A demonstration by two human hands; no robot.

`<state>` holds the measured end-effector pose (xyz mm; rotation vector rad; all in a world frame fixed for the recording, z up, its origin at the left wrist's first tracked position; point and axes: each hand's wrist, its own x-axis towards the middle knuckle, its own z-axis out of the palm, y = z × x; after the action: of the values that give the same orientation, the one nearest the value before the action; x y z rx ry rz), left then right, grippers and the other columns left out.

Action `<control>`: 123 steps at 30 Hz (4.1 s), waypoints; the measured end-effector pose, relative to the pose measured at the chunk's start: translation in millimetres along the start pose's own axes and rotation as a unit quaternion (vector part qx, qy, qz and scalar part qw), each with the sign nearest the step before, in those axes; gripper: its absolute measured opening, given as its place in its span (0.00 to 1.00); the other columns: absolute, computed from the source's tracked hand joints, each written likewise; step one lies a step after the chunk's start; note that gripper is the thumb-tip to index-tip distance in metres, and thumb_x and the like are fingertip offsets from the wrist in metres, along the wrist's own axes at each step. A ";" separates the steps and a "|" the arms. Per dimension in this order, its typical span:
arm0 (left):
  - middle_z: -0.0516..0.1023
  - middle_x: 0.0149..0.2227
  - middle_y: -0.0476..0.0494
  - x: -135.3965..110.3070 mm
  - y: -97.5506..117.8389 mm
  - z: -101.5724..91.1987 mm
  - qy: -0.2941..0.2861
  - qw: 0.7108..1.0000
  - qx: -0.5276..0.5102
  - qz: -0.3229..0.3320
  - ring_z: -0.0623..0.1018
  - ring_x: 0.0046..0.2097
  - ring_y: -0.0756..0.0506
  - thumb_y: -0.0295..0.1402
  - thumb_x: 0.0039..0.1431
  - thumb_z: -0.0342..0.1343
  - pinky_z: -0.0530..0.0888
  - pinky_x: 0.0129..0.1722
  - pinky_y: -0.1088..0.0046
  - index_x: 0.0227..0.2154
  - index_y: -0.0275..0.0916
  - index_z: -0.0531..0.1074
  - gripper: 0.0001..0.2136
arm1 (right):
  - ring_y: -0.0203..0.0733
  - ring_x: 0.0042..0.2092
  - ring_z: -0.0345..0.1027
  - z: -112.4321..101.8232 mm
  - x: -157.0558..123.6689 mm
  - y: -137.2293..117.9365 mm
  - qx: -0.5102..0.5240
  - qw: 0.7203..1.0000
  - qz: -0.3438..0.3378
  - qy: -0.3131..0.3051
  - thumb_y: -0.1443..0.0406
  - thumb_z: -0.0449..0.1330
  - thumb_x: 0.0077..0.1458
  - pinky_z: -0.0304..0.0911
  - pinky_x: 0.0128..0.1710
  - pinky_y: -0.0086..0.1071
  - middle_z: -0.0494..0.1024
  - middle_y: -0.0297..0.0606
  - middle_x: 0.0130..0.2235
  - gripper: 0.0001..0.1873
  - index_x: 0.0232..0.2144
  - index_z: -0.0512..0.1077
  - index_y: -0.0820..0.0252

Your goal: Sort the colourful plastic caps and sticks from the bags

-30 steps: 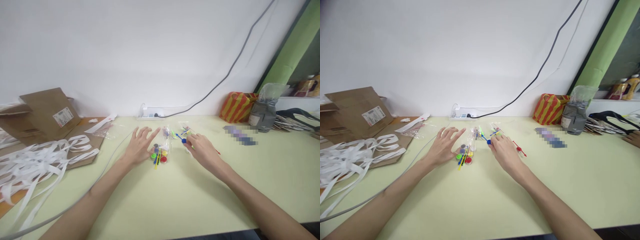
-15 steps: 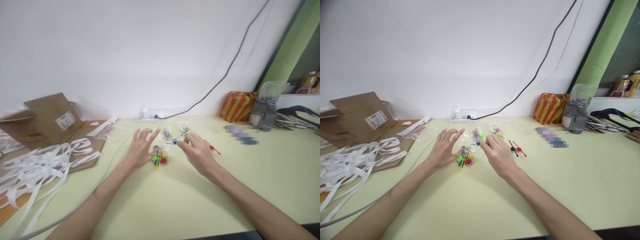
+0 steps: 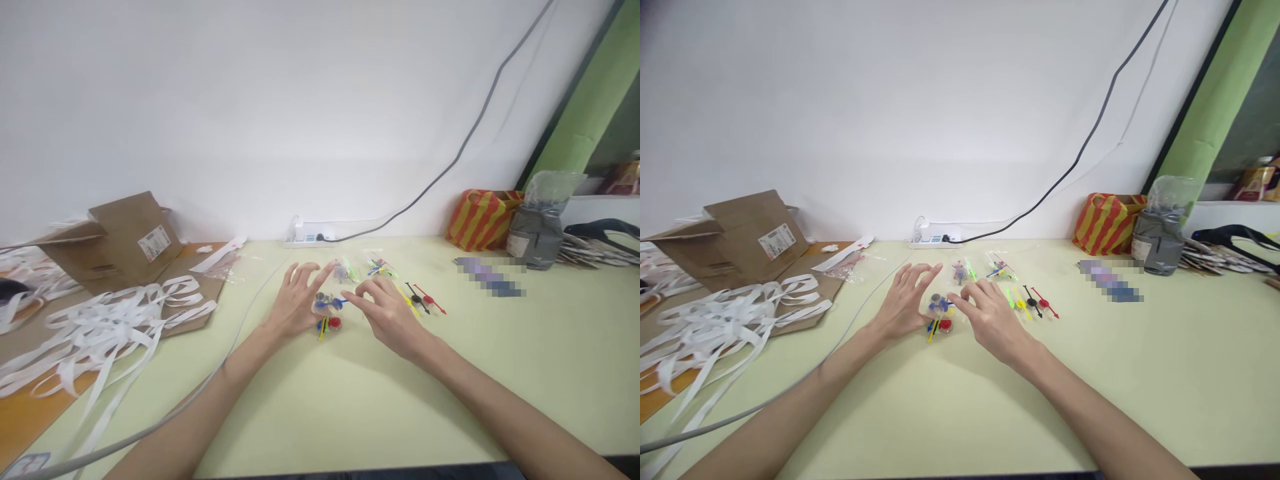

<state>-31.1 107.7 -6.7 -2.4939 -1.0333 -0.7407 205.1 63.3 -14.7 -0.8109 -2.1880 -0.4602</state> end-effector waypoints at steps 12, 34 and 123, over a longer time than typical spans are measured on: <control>0.71 0.50 0.40 -1.7 -12.0 7.3 0.109 0.944 -0.223 -0.216 0.72 0.55 0.40 0.36 0.56 0.59 0.66 0.58 0.54 0.68 0.46 0.43 0.41 | 0.47 0.42 0.67 -24.2 2.5 49.5 0.039 0.970 0.224 0.083 0.70 0.49 0.62 0.63 0.44 0.41 0.76 0.43 0.37 0.17 0.44 0.77 0.56; 0.65 0.60 0.35 -22.9 -39.2 20.4 0.153 0.950 -0.114 -0.249 0.66 0.62 0.35 0.32 0.51 0.60 0.60 0.62 0.49 0.68 0.42 0.41 0.45 | 0.43 0.38 0.72 -23.4 -7.1 26.2 0.029 0.897 0.201 -0.392 0.69 0.55 0.57 0.55 0.33 0.31 0.78 0.43 0.38 0.11 0.38 0.77 0.59; 0.63 0.54 0.40 -20.1 -30.4 23.3 0.155 0.938 -0.201 -0.235 0.66 0.58 0.39 0.25 0.49 0.57 0.67 0.58 0.56 0.67 0.46 0.47 0.42 | 0.41 0.26 0.66 -20.0 -36.0 60.8 0.123 0.916 0.341 -0.173 0.52 0.49 0.62 0.58 0.29 0.32 0.75 0.36 0.26 0.18 0.32 0.71 0.56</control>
<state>-57.6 128.7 -33.8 -2.3307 -1.4927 -1.5731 275.3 82.5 -24.2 -1.5068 -2.0254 0.3257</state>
